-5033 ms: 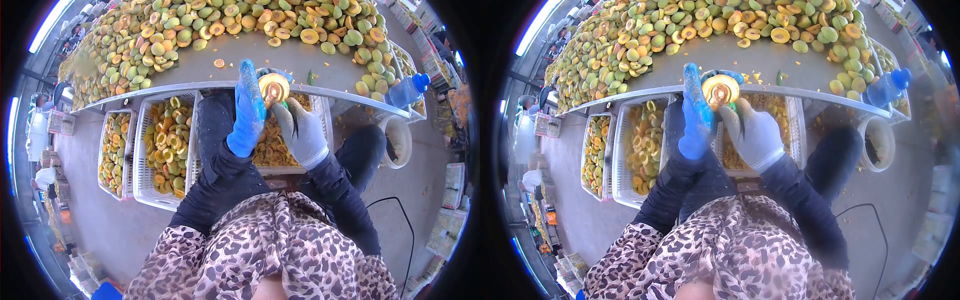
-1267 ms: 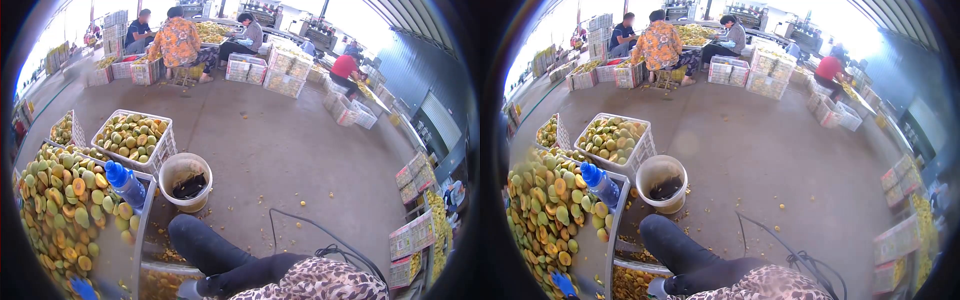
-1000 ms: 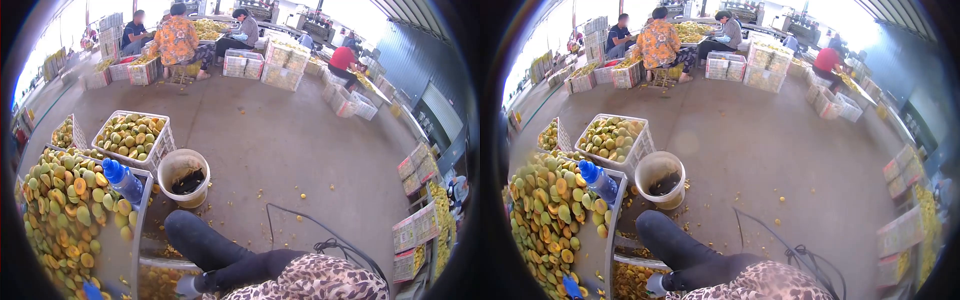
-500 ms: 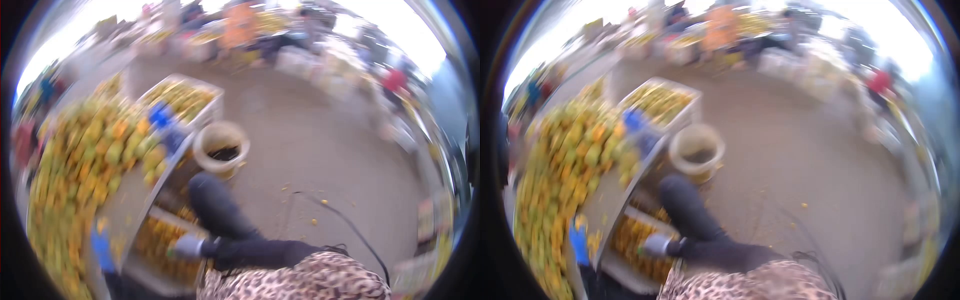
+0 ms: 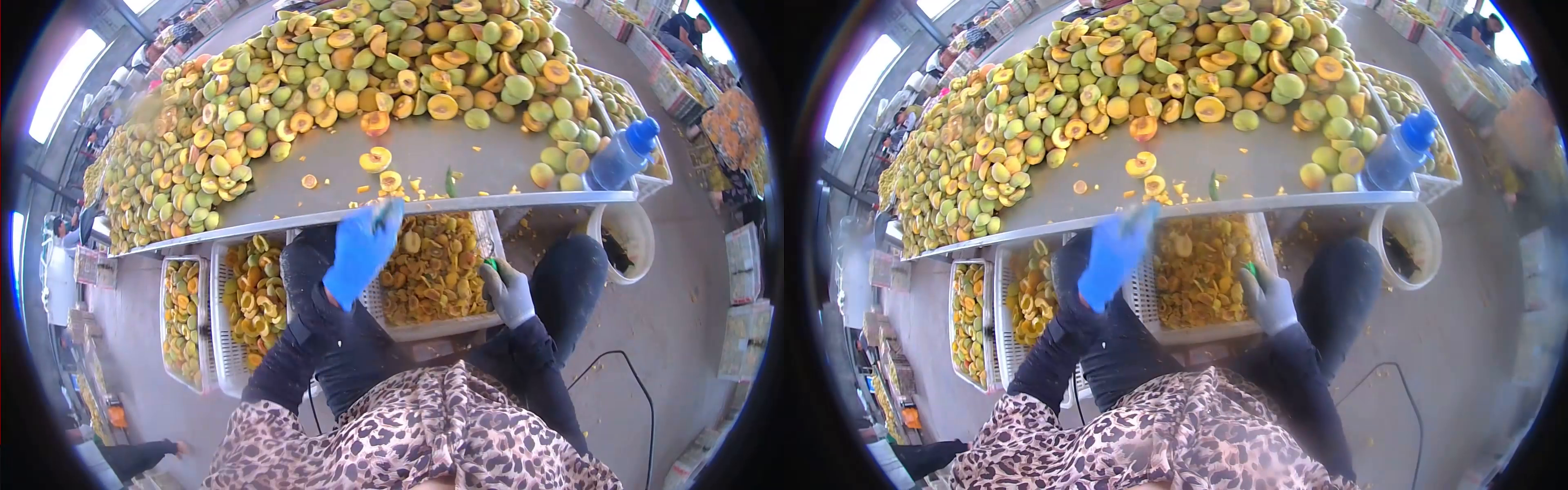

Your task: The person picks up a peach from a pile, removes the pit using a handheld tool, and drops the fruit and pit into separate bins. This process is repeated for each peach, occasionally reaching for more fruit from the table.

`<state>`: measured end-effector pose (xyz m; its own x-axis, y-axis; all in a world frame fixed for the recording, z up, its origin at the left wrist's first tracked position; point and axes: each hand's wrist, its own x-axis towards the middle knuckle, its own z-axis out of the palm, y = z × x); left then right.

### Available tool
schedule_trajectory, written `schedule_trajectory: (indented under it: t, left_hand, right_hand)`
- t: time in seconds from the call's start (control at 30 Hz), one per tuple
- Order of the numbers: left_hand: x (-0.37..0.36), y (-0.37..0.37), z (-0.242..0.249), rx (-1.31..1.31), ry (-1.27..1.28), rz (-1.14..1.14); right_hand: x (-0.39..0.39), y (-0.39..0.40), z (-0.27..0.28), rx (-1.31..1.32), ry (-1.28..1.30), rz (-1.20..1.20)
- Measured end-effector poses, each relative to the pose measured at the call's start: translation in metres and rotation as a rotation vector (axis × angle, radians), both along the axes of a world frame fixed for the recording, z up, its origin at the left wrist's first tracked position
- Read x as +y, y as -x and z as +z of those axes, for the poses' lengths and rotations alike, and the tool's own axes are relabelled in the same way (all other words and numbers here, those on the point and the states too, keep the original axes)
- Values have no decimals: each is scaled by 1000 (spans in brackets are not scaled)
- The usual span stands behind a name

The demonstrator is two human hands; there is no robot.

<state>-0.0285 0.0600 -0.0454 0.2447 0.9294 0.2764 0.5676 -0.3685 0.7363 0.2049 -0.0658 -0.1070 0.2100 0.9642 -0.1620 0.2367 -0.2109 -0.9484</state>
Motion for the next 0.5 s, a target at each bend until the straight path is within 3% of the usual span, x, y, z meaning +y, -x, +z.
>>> schedule_trajectory:
  t: [0.1,0.17,0.2,0.27,0.33,0.43,0.47,0.5]
  left_hand:
    - [90,0,21,61,-306,229]
    - [167,21,-33,-39,72,289]
    - [172,20,-48,-40,77,292]
    - [172,11,-66,551,-30,159]
    - [158,-6,-59,451,28,147]
    - [134,-26,-50,-43,352,6]
    - [123,-31,-43,-45,355,6]
    - [109,-34,-33,-479,506,24]
  right_hand:
    - [3,-1,1,10,47,2]
    - [5,-4,-18,-158,-4,12]
    - [3,-4,-21,-159,0,15]
    - [4,-3,-23,-213,4,82]
    - [5,0,-11,-244,5,108]
    - [13,6,2,-249,-94,203]
    - [18,8,8,-251,-90,205]
    - [22,11,18,-232,-113,182]
